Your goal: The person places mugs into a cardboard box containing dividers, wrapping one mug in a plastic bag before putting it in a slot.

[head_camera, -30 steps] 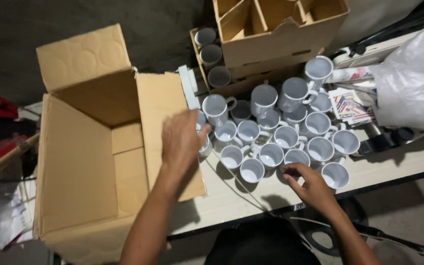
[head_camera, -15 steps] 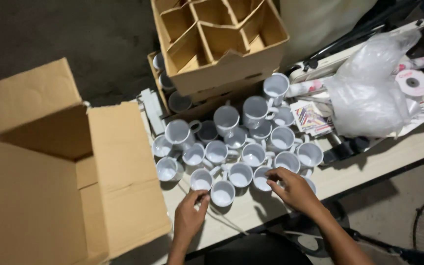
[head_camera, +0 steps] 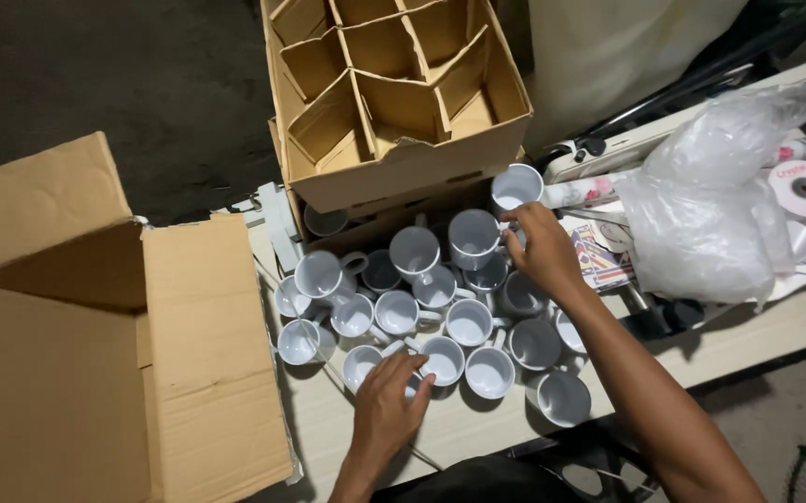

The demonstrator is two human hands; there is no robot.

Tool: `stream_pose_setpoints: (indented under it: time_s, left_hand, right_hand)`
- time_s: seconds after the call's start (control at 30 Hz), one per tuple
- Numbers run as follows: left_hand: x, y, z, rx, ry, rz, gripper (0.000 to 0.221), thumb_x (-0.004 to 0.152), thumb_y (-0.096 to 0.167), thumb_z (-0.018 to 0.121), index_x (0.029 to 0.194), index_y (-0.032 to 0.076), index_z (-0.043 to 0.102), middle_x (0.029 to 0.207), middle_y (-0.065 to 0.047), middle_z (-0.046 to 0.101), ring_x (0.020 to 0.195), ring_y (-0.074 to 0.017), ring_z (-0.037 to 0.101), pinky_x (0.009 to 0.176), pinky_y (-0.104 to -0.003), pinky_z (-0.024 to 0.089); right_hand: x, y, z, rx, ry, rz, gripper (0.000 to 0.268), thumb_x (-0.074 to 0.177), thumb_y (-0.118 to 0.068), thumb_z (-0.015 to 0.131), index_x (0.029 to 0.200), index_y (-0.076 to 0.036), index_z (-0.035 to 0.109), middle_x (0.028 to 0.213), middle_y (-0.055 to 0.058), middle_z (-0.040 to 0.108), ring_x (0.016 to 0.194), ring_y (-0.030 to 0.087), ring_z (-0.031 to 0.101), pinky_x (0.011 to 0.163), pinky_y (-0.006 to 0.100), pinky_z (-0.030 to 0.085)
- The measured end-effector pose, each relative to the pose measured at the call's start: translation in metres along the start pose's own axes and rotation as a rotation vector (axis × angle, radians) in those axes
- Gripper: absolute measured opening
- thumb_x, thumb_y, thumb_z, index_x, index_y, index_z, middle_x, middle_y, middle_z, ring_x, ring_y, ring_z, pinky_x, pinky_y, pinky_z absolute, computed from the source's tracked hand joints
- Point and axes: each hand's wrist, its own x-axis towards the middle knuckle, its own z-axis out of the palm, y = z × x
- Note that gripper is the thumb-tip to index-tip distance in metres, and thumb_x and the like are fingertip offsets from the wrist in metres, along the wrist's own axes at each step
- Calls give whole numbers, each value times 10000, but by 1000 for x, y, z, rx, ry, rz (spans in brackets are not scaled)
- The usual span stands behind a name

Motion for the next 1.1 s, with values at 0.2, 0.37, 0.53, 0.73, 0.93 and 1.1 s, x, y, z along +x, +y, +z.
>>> stream_pose_setpoints:
  time_s: [0.2, 0.37, 0.53, 0.73, 0.93, 1.1]
  left_hand:
    - [1, -20, 24, -23, -40, -85, 250, 858, 176, 766, 1072, 53, 721, 1016, -128, 730, 926, -350, 678, 837, -444, 531]
    - [39, -26, 17, 37, 8, 25, 280, 852, 159, 766, 1097, 40, 703, 1115, -148, 704, 1059, -363, 659, 881, -451, 527]
    - [88, -21, 11, 62, 36, 62, 338, 840, 161, 770, 1143, 33, 694, 1239, -155, 654, 1133, -372, 629, 914, -462, 520]
    - [112, -18, 11, -23, 0, 53, 311, 880, 167, 752, 1156, 33, 696, 1278, -147, 646, 1138, -358, 634, 903, -454, 526]
    - [99, -17, 11, -80, -49, 31, 311, 863, 179, 747, 1138, 38, 710, 1260, -130, 648, 1132, -342, 639, 906, -439, 527]
    - [87, -25, 10, -85, -46, 25, 288, 869, 177, 750, 1120, 40, 720, 1251, -123, 647, 1152, -338, 635, 927, -436, 520]
  right_hand:
    - [-1, 12, 17, 29, 16, -65, 216, 884, -80, 713, 1092, -45, 665, 1076, 146, 637, 1048, 362, 617, 881, 453, 496]
    - [-9, 9, 10, 67, -8, -66, 194, 877, -85, 713, 1061, -48, 666, 1062, 141, 636, 1051, 356, 624, 876, 445, 498]
    - [-16, 29, -12, 34, -77, 31, 198, 899, -120, 725, 1086, -69, 685, 1041, 128, 659, 1020, 339, 649, 851, 434, 519]
    - [-6, 131, -82, -163, 189, 171, 255, 944, -140, 718, 1186, -67, 685, 1167, 130, 686, 1111, 340, 655, 952, 422, 520]
    - [12, 241, -174, -552, 427, 94, 273, 971, -100, 667, 1239, -60, 642, 1290, 122, 594, 1255, 313, 557, 1105, 397, 452]
    - [35, 219, -188, -931, 175, 136, 453, 927, -400, 804, 1218, -75, 681, 1253, 186, 640, 1253, 378, 584, 1101, 524, 376]
